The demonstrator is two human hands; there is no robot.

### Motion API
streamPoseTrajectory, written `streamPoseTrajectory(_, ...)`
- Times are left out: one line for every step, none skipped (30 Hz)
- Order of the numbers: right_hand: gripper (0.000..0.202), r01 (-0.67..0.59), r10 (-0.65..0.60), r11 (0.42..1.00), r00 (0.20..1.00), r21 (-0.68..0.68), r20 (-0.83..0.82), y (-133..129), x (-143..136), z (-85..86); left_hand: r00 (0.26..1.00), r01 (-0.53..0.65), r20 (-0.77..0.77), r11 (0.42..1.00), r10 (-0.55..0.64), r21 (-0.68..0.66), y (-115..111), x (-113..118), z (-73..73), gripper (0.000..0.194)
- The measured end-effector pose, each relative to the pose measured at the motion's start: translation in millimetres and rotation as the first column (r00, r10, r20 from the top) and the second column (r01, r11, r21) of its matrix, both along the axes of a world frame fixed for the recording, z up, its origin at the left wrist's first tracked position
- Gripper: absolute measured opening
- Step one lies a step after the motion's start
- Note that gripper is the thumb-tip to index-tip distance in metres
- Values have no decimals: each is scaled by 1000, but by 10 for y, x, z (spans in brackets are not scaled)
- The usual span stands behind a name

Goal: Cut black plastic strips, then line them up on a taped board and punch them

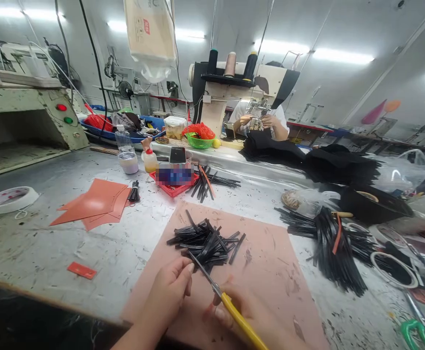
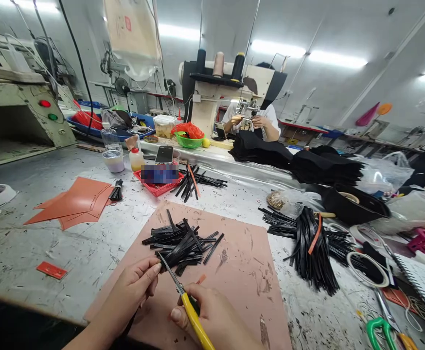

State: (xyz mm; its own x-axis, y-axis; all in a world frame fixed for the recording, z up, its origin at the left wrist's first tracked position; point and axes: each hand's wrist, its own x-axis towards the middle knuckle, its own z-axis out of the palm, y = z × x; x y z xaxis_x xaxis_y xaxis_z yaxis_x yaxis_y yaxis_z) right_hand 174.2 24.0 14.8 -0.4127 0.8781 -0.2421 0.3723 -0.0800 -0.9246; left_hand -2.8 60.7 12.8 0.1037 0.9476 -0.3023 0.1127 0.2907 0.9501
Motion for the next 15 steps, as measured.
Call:
streamPoseTrajectory(50,2,-2,1000,1000,0,-7,-16,1,-10,999,-8,32,999,9,-36,-23,-8,-8,36)
streamPoseTrajectory(48,4,-4,1000,1000,3,-13,-31,4,-17,998,-13,62,998,17,-68,-42,-15,-14,37)
streamPoseTrajectory(46,6,-6,1000,1000,10,-15,-46,7,-17,996,-16,83,996,23,-89,-58,-20,-17,38)
streamPoseTrajectory(41,13,-12,1000,1000,23,-16,-58,10,-9,996,-12,90,996,20,-93,-73,-23,-14,39)
streamPoseTrajectory(36,27,-27,999,1000,46,-15,-69,11,8,997,3,79,997,3,-82,-89,-25,-4,40)
streamPoseTrajectory(30,51,-50,996,999,69,-16,-78,9,34,998,24,52,998,-21,-61,-107,-25,14,40)
streamPoseTrajectory(27,84,-82,992,996,89,-27,-85,2,69,998,55,15,998,-55,-35,-130,-22,39,40)
streamPoseTrajectory(28,125,-120,987,991,101,-50,-89,-10,110,995,93,-24,996,-93,-8,-157,-18,69,39)
streamPoseTrajectory(32,163,-155,981,985,104,-81,-90,-26,153,989,136,-60,991,-134,17,-190,-12,102,39)
streamPoseTrajectory(36,202,-190,974,975,102,-118,-89,-46,195,981,180,-85,983,-177,36,-226,-4,134,39)
streamPoseTrajectory(39,231,-214,968,965,98,-154,-87,-68,232,970,226,-102,973,-220,51,-264,6,163,39)
streamPoseTrajectory(39,248,-228,963,957,102,-180,-85,-90,262,959,270,-112,961,-262,61,-303,17,186,39)
streamPoseTrajectory(39,255,-230,960,955,118,-190,-86,-109,284,946,311,-118,948,-302,66,-341,29,202,39)
streamPoseTrajectory(38,248,-221,959,958,136,-185,-92,-125,298,933,347,-123,935,-338,66,-377,41,212,39)
streamPoseTrajectory(37,236,-209,959,962,158,-174,-103,-137,305,922,377,-122,924,-368,60,-410,53,216,39)
